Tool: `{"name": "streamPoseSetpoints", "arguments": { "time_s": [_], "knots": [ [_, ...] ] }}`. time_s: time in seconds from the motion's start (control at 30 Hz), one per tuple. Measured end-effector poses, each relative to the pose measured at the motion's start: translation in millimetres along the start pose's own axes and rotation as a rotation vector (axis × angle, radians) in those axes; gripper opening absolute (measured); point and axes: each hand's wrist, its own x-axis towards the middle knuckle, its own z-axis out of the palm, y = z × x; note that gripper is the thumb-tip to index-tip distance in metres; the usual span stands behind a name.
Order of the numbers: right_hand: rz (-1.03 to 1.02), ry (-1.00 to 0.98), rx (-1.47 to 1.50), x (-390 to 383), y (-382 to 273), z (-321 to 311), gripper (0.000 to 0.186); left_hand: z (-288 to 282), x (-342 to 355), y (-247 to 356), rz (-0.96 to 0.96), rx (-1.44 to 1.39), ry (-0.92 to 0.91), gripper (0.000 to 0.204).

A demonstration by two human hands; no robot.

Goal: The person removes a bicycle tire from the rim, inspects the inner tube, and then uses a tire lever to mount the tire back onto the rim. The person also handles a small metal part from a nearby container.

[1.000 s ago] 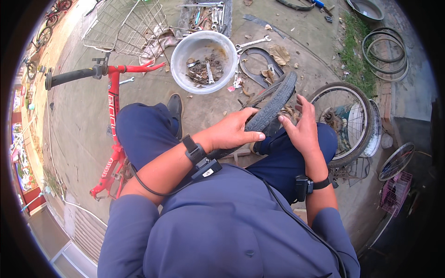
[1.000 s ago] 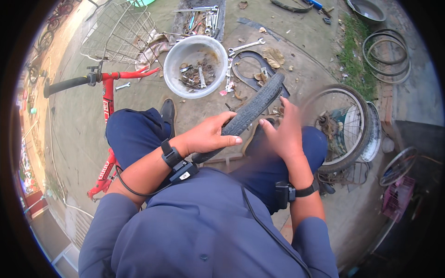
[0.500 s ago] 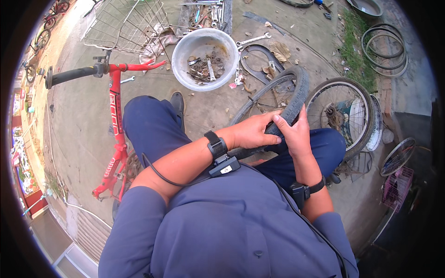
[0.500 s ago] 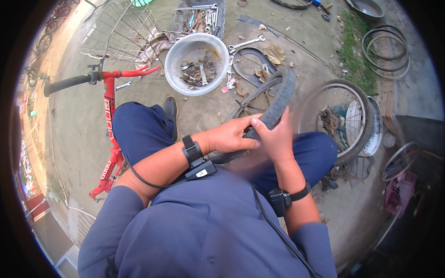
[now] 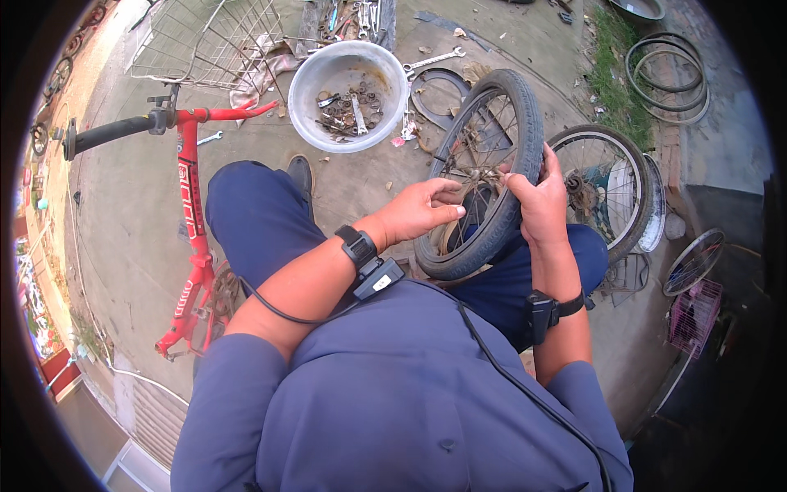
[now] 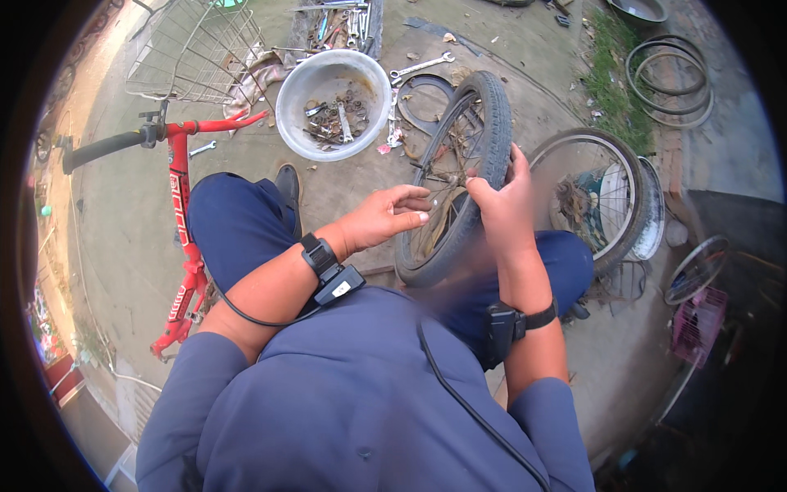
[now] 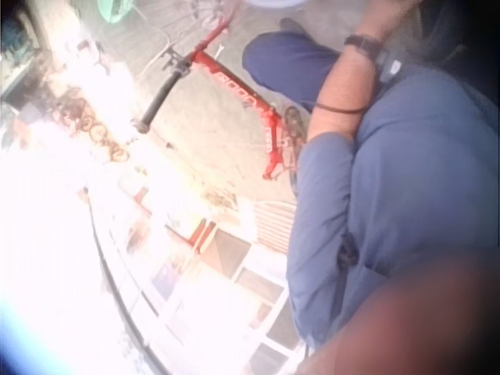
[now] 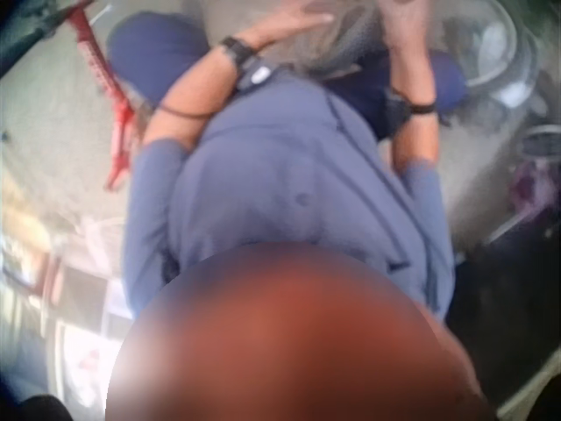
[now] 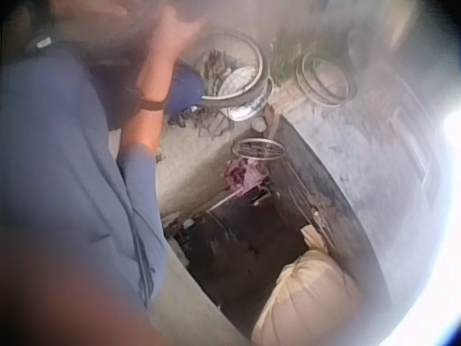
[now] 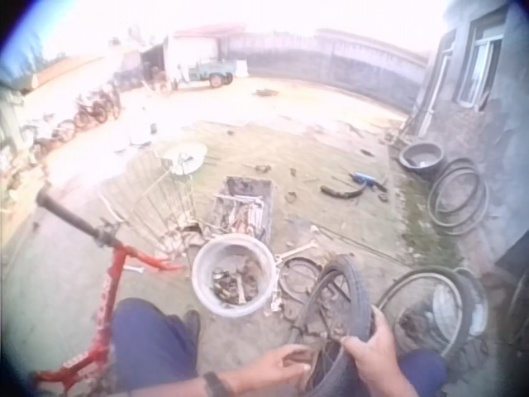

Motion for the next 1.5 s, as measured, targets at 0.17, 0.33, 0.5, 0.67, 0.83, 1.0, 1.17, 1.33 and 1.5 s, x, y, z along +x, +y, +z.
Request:
{"name": "streamPoseSetpoints", "arguments": {
  "time_s": [0.17, 0.33, 0.5, 0.67, 0.83, 1.0, 1.17, 1.33, 1.5],
  "knots": [
    [-0.006, -0.061, -0.004, 35.8, -10.6, -14.0, 0.076, -5.9, -1.1, -11.8, -0.104, 0.144, 0.157, 0.06],
    [0.037, -0.1, -0.119, 62.4, 5.0, -24.4, 0.079, -9.6, -5.0, -20.0, -0.153, 0.292, 0.132, 0.059],
    [0.034, -0.052, -0.328, 80.4, 16.2, -49.5, 0.077, -10.7, -3.3, -25.2, -0.171, 0.341, 0.117, 0.056],
    [-0.174, 0.143, -0.624, 82.9, 28.8, -57.3, 0.064, -10.9, -1.4, -30.9, -0.213, 0.417, 0.089, 0.052],
    [-0.03, 0.085, -0.502, 84.1, 21.9, -61.4, 0.061, -12.9, -2.8, -36.9, -0.224, 0.474, 0.09, 0.051],
    [-0.109, 0.075, -0.536, 89.7, 13.1, -51.9, 0.059, -18.6, -3.8, -41.1, -0.232, 0.529, 0.11, 0.052],
    [-0.205, 0.051, -0.574, 107.1, -1.6, -44.6, 0.058, -22.8, -2.3, -42.1, -0.257, 0.541, 0.135, 0.051],
    [-0.215, 0.048, -0.595, 130.7, -3.3, -43.7, 0.059, -28.7, -3.1, -41.0, -0.284, 0.543, 0.17, 0.05],
    [-0.134, 0.047, -0.55, 151.6, 7.7, -44.4, 0.062, -41.0, 1.0, -31.6, -0.323, 0.432, 0.283, 0.048]
  ]
}}
